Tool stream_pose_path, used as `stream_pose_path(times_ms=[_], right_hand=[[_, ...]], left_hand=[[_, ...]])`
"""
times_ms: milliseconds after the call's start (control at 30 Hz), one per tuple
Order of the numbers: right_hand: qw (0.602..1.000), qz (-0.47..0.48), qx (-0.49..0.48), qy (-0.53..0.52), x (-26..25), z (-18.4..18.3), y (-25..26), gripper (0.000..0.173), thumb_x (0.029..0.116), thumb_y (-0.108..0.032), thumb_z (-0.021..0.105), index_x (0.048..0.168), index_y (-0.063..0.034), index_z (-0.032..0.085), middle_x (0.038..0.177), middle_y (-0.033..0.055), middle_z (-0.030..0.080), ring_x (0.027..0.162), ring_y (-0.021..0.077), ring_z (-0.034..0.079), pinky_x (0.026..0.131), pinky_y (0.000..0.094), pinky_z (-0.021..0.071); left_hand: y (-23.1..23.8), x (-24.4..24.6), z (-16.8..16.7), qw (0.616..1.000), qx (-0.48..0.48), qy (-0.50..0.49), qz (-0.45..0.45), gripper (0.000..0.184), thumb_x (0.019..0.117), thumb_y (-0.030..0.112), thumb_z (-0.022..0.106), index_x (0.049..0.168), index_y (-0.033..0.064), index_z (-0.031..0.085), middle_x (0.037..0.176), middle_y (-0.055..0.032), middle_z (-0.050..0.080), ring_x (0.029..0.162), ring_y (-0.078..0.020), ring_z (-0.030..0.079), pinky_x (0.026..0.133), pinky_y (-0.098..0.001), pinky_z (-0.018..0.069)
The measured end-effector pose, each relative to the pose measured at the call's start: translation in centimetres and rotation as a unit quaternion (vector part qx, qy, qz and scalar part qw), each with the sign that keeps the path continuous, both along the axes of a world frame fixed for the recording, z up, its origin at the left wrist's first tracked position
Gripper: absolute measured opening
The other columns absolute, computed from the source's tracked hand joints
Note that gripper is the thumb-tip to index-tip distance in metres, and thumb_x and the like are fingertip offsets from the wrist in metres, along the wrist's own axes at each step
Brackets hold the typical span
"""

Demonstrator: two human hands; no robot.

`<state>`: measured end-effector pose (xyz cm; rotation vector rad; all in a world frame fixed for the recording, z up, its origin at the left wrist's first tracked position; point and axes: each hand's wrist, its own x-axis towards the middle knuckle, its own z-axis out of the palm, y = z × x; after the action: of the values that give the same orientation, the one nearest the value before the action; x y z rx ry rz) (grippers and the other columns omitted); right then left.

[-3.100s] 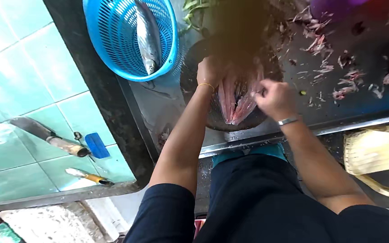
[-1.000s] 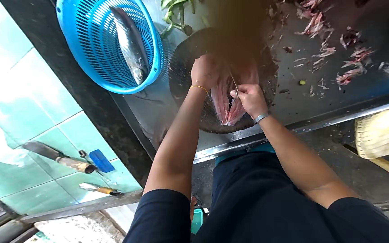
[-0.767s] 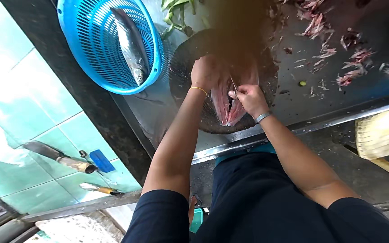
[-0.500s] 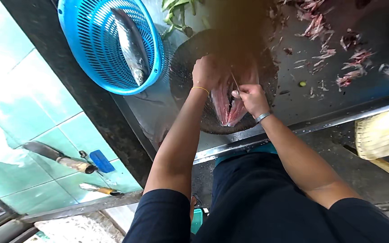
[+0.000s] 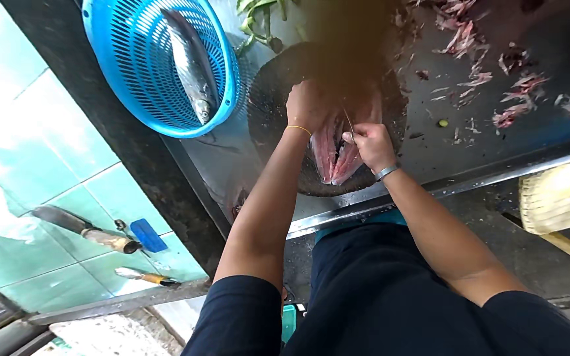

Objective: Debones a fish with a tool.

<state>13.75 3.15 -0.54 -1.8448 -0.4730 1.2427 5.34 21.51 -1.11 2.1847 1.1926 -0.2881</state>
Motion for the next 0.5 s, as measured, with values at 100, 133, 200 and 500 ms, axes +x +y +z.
stream_pose_path(times_ms=[100,133,200,500], right_hand=[[1.0,0.0,0.004,-0.008,0.0,-0.2,-0.3,0.017,0.0966,-0.022,0.072,0.101,-0.0073,0.079,0.082,0.0051,0.073,0.065,0.0115,0.063,0.063,0.036,0.0535],[1.0,-0.001,0.008,-0.01,0.0,-0.2,-0.4,0.017,0.0968,-0.022,0.071,0.1,-0.0071,0.079,0.08,0.0048,0.073,0.064,0.0113,0.062,0.062,0.0358,0.0529],[1.0,-0.006,0.016,-0.007,-0.1,-0.1,-0.7,0.016,0.0967,-0.021,0.071,0.097,-0.0067,0.078,0.078,0.0042,0.071,0.063,0.0106,0.062,0.061,0.035,0.0525],[0.992,0.08,0.036,-0.094,2.0,3.2,-3.0,0.016,0.0949,-0.024,0.07,0.099,-0.01,0.076,0.077,0.0022,0.071,0.065,0.0113,0.063,0.066,0.0385,0.0554]], left_hand=[[-0.3,0.4,0.1,1.0,0.008,0.011,0.003,0.03,0.1004,0.04,0.056,0.111,0.0193,0.075,0.104,-0.0043,0.076,0.1,-0.0231,0.072,0.089,-0.0546,0.0568],[-0.3,0.5,0.1,1.0,0.012,0.013,0.005,0.029,0.1,0.039,0.056,0.112,0.0195,0.075,0.104,-0.0043,0.076,0.1,-0.0233,0.072,0.088,-0.0548,0.057],[-0.4,0.5,0.2,1.0,0.011,0.017,0.009,0.03,0.0996,0.038,0.056,0.112,0.0191,0.075,0.104,-0.0051,0.076,0.101,-0.0244,0.072,0.088,-0.0556,0.0566],[-0.2,0.4,0.3,1.0,0.0,0.009,0.009,0.03,0.0988,0.038,0.06,0.115,0.0179,0.074,0.107,-0.006,0.076,0.102,-0.0252,0.072,0.09,-0.0565,0.057]])
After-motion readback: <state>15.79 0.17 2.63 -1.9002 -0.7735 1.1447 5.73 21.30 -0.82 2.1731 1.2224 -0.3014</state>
